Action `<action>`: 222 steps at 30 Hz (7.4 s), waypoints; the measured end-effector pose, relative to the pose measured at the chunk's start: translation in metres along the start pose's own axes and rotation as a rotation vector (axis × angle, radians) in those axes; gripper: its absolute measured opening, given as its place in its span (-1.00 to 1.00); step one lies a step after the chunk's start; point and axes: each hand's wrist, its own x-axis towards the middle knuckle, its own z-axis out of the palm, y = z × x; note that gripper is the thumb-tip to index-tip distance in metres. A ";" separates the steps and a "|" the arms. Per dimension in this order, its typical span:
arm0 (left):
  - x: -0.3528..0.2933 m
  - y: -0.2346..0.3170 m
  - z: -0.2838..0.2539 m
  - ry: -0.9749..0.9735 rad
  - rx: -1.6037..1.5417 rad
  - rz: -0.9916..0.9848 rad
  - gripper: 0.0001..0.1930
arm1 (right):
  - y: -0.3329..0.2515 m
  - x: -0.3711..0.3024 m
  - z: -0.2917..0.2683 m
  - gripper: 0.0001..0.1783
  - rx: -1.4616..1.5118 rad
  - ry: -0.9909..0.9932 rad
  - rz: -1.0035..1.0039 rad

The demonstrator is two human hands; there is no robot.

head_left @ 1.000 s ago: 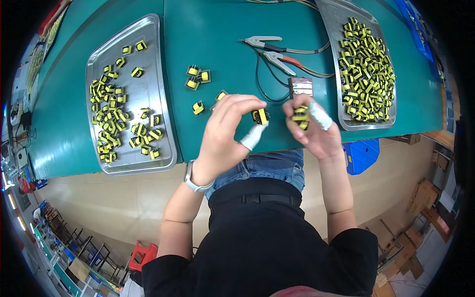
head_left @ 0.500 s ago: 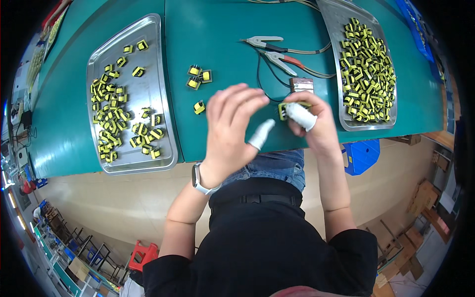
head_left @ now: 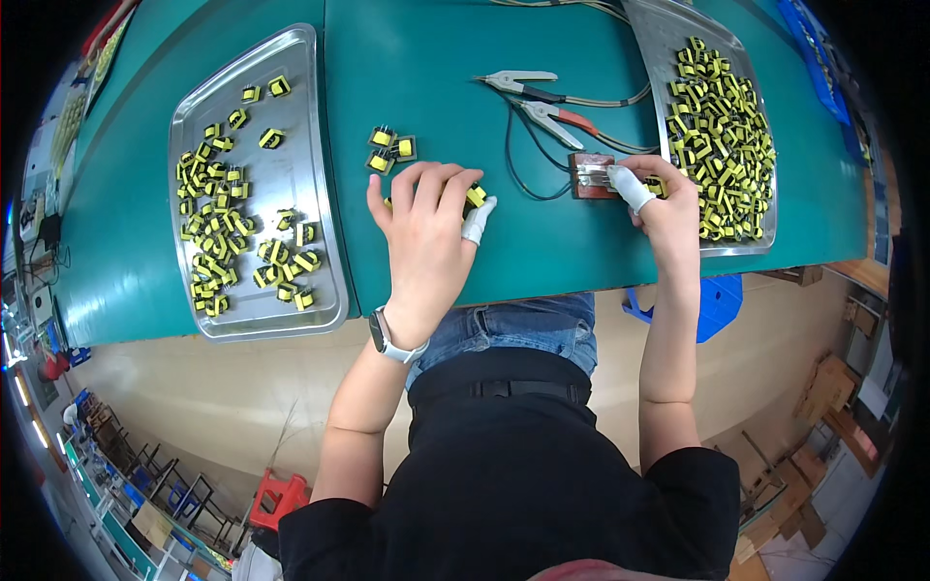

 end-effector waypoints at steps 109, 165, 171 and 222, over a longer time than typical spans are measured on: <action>0.006 -0.003 -0.023 -0.289 -0.314 0.094 -0.39 | 0.009 -0.034 0.016 -0.69 0.435 -0.239 -0.072; 0.011 0.018 -0.020 -0.015 -0.711 0.142 -0.66 | 0.017 -0.021 0.010 -0.53 0.296 -0.173 -0.350; 0.012 0.028 -0.015 -0.016 -0.813 0.183 -0.65 | 0.009 -0.037 0.030 -0.50 0.987 -0.680 0.095; 0.009 -0.001 -0.027 -0.192 -0.169 0.226 -0.51 | 0.010 -0.016 0.012 -0.84 0.133 -0.010 -0.181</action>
